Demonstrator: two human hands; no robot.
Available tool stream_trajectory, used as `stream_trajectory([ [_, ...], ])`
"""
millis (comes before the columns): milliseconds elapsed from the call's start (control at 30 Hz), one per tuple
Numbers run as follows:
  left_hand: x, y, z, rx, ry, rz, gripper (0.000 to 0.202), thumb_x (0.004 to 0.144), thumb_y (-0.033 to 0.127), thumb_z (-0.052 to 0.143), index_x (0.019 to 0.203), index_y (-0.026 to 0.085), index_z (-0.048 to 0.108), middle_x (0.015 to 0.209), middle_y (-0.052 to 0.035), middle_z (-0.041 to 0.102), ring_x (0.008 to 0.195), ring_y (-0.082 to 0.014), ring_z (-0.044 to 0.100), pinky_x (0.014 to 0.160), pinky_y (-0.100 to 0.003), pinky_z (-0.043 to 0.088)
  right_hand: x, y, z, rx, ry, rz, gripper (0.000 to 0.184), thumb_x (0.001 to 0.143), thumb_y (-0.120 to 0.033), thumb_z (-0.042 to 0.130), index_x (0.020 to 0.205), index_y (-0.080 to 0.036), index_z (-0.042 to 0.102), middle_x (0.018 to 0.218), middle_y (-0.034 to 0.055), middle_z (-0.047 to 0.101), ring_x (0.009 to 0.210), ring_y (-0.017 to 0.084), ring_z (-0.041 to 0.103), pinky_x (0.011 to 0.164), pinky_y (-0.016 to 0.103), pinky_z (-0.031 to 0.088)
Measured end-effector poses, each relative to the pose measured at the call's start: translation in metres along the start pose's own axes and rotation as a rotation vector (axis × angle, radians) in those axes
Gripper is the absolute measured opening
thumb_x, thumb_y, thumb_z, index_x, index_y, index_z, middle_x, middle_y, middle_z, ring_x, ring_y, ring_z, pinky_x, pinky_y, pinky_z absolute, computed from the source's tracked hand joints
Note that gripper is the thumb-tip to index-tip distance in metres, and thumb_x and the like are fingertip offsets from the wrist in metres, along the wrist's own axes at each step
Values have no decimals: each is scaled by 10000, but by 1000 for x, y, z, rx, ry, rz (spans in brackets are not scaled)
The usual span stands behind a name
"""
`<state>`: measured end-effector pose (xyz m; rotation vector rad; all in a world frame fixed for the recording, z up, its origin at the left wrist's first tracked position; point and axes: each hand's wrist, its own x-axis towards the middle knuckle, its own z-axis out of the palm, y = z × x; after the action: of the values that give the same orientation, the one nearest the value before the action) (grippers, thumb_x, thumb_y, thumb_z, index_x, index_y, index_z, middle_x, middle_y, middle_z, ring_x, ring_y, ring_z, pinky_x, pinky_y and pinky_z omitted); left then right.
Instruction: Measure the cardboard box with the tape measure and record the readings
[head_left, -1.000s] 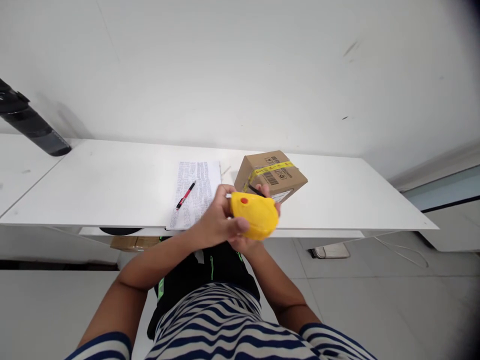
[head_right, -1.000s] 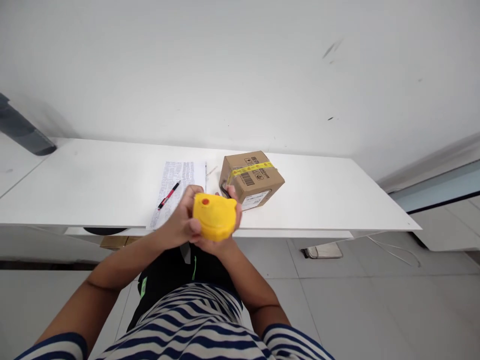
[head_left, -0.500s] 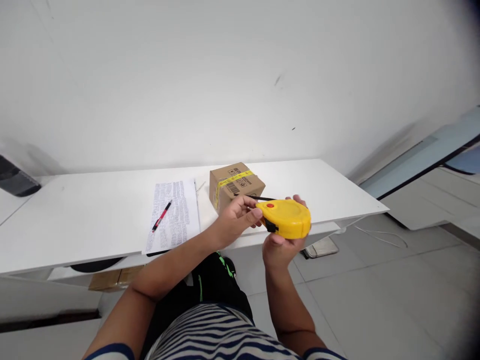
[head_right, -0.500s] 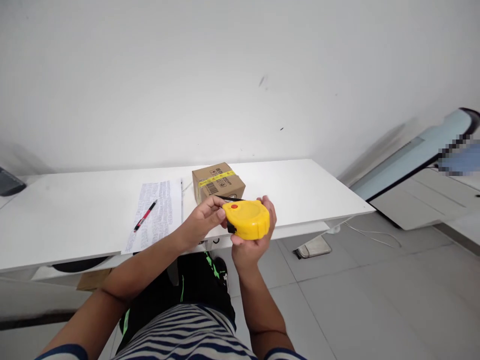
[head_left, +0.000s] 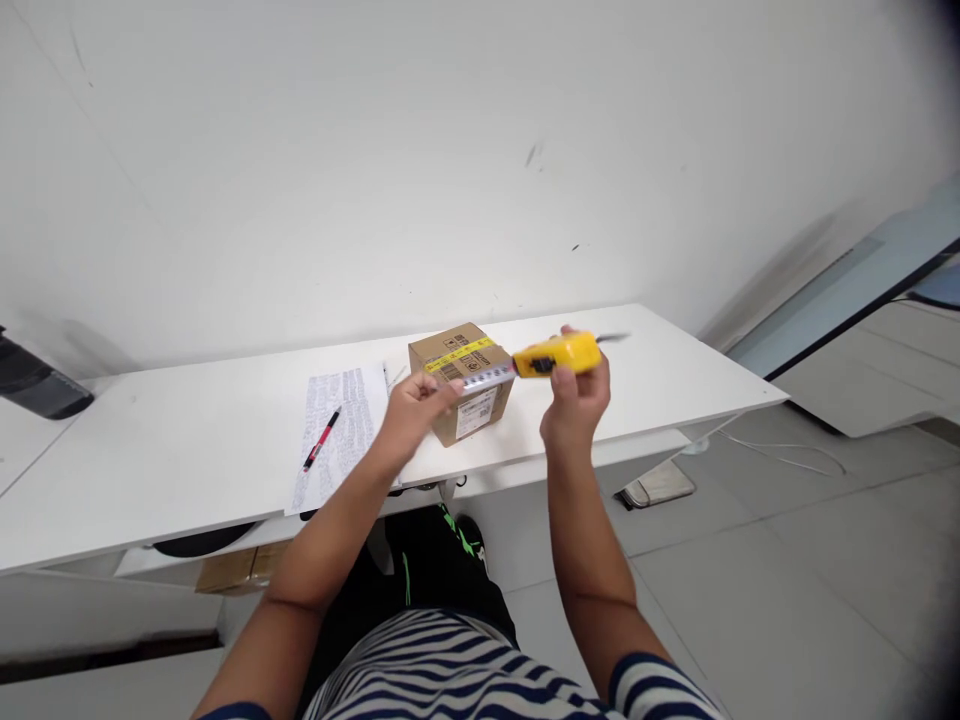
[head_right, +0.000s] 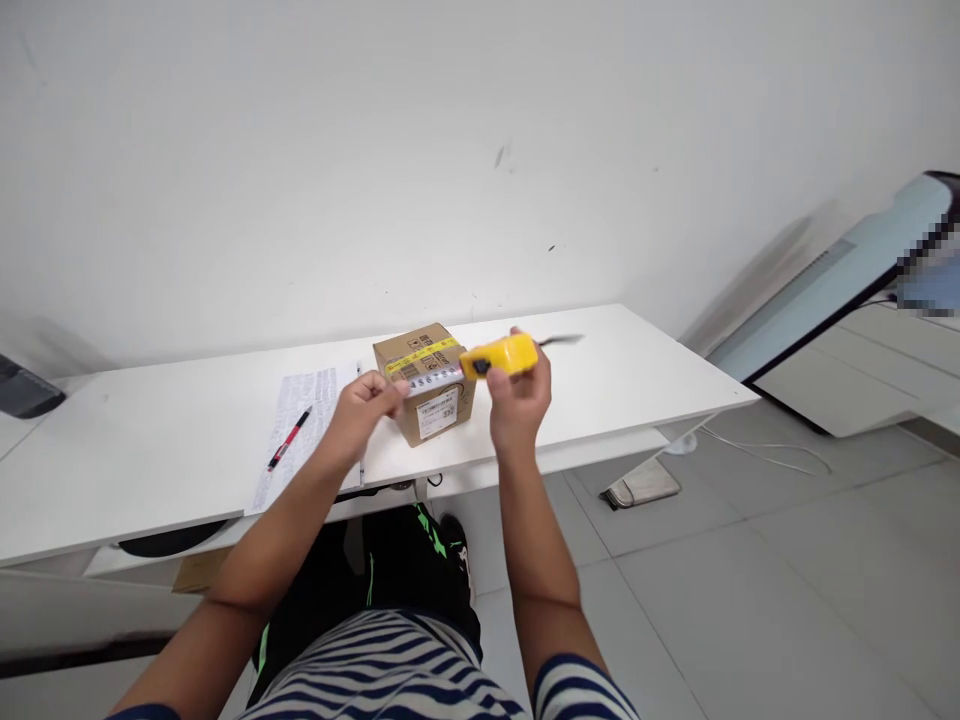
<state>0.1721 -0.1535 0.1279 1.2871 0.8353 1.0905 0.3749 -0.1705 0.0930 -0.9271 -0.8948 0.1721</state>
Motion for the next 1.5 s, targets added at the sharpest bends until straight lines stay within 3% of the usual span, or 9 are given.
stream_trajectory([
  [167, 32, -7, -49, -139, 29, -231, 571, 545, 541, 942, 679, 185, 516, 641, 43, 564, 539, -67, 515, 557, -232, 419, 74, 55, 4, -19, -12, 292, 416, 739, -569, 758, 899, -191, 693, 1110, 62, 660, 1013, 182, 668, 968, 388, 597],
  [333, 45, -17, -68, 40, 34, -244, 570, 633, 669, 840, 747, 178, 575, 739, 4, 600, 605, -95, 541, 583, -251, 403, 86, 74, 19, 67, -24, 483, 431, 697, -544, 814, 880, -185, 662, 940, 21, 686, 937, 163, 684, 887, 364, 640],
  [400, 46, -23, -64, 169, 33, -255, 582, 671, 697, 805, 853, 181, 604, 946, -69, 675, 792, -163, 634, 671, -282, 454, 81, 71, 27, 63, -119, 498, 442, 686, -541, 827, 900, -192, 661, 946, 18, 688, 921, 170, 692, 786, 342, 663],
  [467, 48, -29, -54, 252, 147, -233, 640, 669, 652, 834, 1053, 199, 596, 1293, -148, 636, 1154, -271, 636, 876, -353, 505, 75, 65, 33, 26, -182, 499, 447, 692, -536, 824, 940, -200, 664, 968, 17, 685, 898, 174, 697, 690, 316, 667],
  [533, 52, -35, -41, 270, 291, -171, 829, 634, 571, 892, 1282, 226, 506, 1580, -190, 431, 1476, -345, 430, 1115, -428, 431, 73, 59, 38, -5, -204, 504, 441, 713, -532, 806, 969, -203, 661, 991, 21, 684, 887, 174, 700, 639, 295, 661],
  [600, 57, -40, -27, 229, 344, -141, 1036, 619, 526, 917, 1451, 245, 366, 1695, -201, 254, 1592, -360, 258, 1238, -455, 321, 72, 56, 38, -16, -209, 516, 425, 731, -525, 788, 974, -201, 658, 1005, 26, 685, 893, 172, 700, 633, 282, 659],
  [733, 62, -49, -11, 36, 267, -188, 1127, 697, 529, 871, 1554, 241, 197, 1683, -215, 300, 1541, -342, 384, 1224, -430, 372, 72, 55, 33, -31, -203, 536, 401, 740, -520, 774, 957, -208, 648, 1007, 22, 676, 916, 171, 692, 632, 271, 654],
  [933, 62, -55, -20, -42, 186, -142, 858, 741, 499, 856, 1388, 232, 360, 1554, -191, 497, 1397, -309, 556, 1096, -409, 488, 70, 53, 31, -22, -217, 526, 386, 741, -507, 773, 957, -216, 638, 996, 19, 673, 931, 176, 690, 616, 261, 645],
  [1500, 64, -50, -30, -32, 100, -153, 688, 766, 477, 820, 1292, 244, 443, 1476, -154, 576, 1331, -297, 603, 994, -385, 518, 54, 43, 24, -57, -119, 499, 519, 670, -583, 773, 995, -232, 573, 990, 1, 617, 941, 176, 670, 585, 245, 604],
])
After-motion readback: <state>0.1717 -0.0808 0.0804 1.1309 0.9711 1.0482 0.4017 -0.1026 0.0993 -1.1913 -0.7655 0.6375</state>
